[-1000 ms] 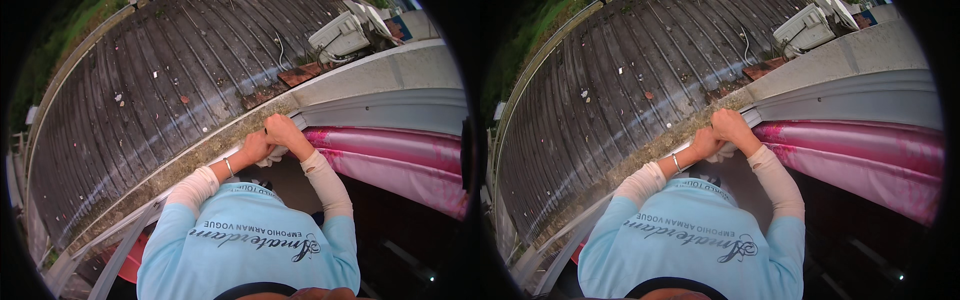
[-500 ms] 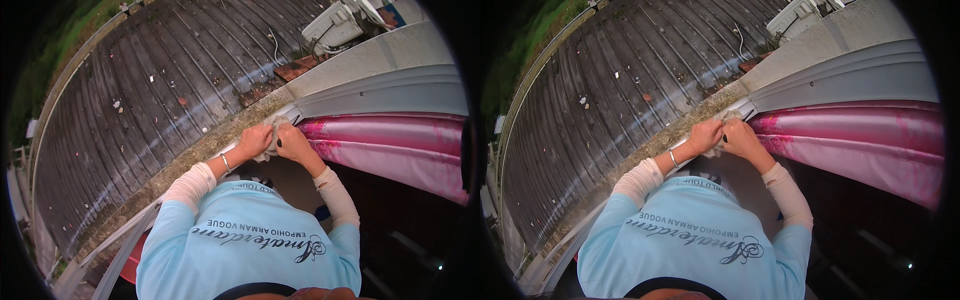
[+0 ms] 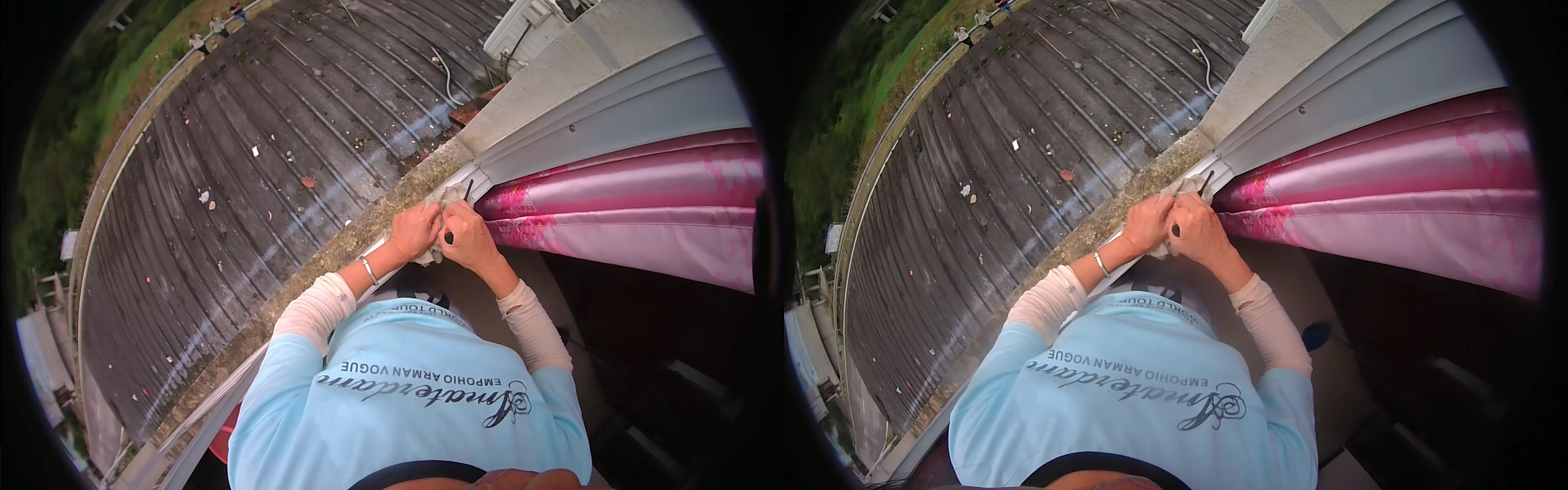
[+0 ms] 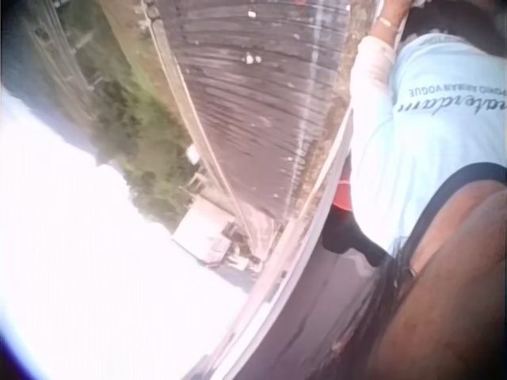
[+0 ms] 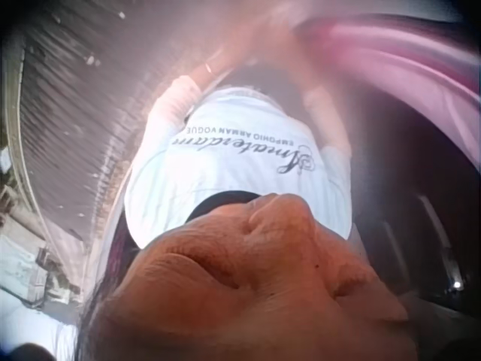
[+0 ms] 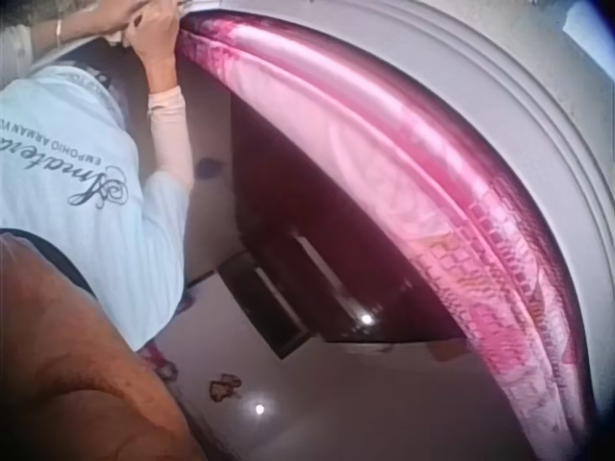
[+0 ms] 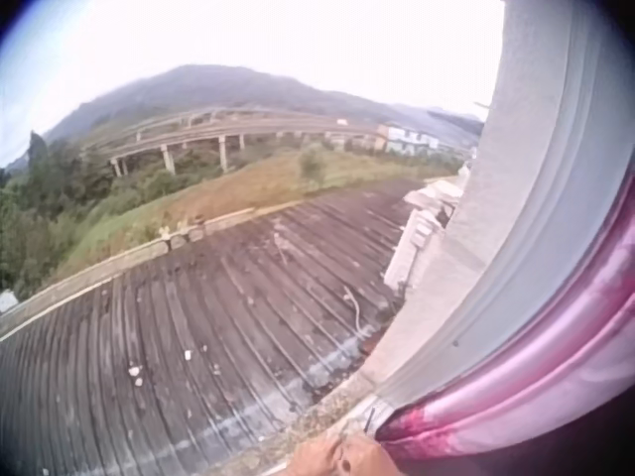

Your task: The person uses a cloth and a screwdriver to scrape and wipe debris from a window frame, then rinses the cloth in a pink bucket and wipes the floor. The person handles a cloth, screwdriver, and bucket while cleaning the frame and floor.

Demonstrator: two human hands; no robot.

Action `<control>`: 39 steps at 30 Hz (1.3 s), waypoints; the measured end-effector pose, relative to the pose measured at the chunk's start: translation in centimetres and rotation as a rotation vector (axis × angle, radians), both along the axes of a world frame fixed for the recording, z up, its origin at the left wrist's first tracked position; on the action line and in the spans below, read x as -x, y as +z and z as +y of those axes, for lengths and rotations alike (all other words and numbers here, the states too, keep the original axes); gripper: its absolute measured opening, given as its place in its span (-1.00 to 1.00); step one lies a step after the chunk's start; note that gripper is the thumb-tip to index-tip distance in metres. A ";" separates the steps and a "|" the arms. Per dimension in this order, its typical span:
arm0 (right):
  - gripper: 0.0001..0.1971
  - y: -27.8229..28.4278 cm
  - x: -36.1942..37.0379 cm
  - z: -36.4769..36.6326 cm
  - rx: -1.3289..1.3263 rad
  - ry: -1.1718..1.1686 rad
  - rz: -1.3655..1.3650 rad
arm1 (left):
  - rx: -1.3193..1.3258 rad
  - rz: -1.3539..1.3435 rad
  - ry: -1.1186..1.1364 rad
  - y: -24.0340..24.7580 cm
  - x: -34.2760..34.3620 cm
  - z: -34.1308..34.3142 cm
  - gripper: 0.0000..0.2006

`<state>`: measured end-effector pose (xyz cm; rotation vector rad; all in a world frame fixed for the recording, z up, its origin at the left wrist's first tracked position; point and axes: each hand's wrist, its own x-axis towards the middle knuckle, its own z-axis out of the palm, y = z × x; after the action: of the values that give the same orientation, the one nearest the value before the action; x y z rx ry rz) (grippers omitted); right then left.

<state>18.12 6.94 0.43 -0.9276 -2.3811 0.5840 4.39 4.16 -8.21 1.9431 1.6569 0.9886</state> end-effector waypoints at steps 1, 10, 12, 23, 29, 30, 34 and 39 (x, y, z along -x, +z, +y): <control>-0.89 -0.4 -0.1 0.2 -0.010 -0.023 0.026 | -0.001 -0.006 -0.003 0.0 -0.1 0.0 -0.92; -0.90 -2.8 -0.8 1.6 -0.046 -0.117 0.086 | -0.005 -0.032 -0.008 0.0 -0.1 -0.1 -0.90; -0.90 -3.0 -0.8 1.6 -0.057 -0.118 0.082 | -0.004 -0.029 -0.007 0.2 -0.1 -0.1 -0.90; -0.86 -4.3 1.1 0.5 -0.172 -0.201 0.020 | 0.022 -0.045 -0.027 0.7 0.1 -0.3 -0.90; -0.84 -3.7 -0.2 0.0 -0.169 -0.110 -0.015 | -0.013 -0.034 0.009 0.1 -0.1 -0.2 -0.93; -0.83 -3.5 -0.5 -0.1 -0.155 -0.084 -0.026 | -0.023 -0.039 0.014 0.0 -0.1 -0.2 -0.92; -0.82 -3.0 -0.9 -0.4 -0.159 -0.042 -0.057 | -0.045 -0.037 0.007 -0.2 -0.2 -0.1 -0.93; -0.81 -1.4 -0.4 -0.9 -0.153 -0.012 -0.051 | -0.033 -0.017 0.002 0.0 -0.1 -0.1 -0.93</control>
<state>18.56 6.03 -0.95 -0.8982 -2.4253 0.3716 4.45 4.02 -8.22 1.9486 1.6436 1.0366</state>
